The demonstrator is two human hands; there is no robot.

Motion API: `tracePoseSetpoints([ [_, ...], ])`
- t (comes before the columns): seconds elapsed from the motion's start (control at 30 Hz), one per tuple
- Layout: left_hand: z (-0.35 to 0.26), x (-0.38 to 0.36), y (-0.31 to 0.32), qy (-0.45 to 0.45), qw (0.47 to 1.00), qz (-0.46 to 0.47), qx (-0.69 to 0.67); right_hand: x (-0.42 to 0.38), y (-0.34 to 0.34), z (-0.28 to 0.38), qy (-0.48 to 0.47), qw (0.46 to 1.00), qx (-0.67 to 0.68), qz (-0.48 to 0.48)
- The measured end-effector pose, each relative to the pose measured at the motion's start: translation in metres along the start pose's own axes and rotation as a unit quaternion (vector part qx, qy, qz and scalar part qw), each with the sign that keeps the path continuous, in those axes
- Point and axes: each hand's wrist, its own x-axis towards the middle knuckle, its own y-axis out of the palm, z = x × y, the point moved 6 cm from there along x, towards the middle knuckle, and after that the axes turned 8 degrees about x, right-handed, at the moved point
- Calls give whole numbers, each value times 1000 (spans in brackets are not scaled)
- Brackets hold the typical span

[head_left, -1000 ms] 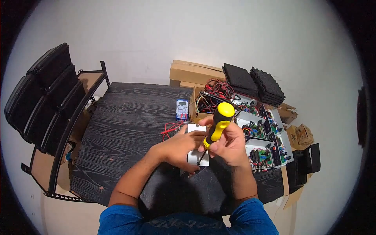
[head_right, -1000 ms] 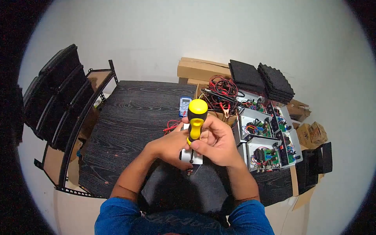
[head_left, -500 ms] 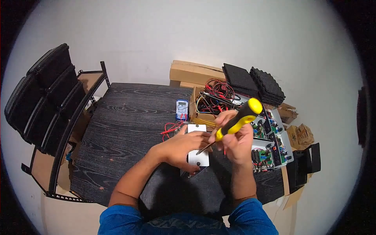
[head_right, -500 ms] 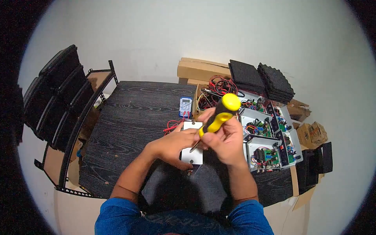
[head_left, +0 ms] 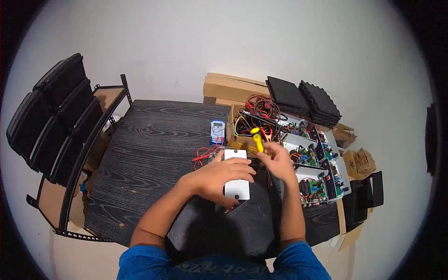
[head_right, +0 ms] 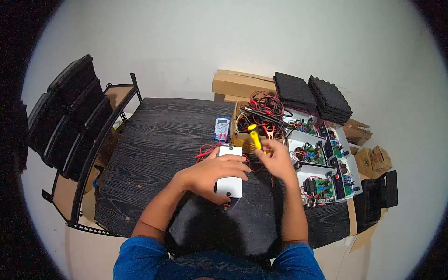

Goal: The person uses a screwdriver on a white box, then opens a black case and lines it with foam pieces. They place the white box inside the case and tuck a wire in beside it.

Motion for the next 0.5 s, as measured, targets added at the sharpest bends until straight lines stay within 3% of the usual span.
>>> tracePoseSetpoints([
  [0.03,1,0,1,2,1000,-1,-1,-1,2,-5,47,993,-107,29],
  [0.13,-1,2,-1,0,1000,3,-1,-8,11,-34,71,971,-207,97],
  [0.23,-1,1,0,2,1000,4,6,-13,20,-60,99,953,-249,144],
  [0.33,0,2,0,3,1000,2,-1,-17,26,-81,64,937,-313,142],
  [0.5,-2,3,1,-10,1000,15,3,-25,28,-91,158,909,-343,175],
])
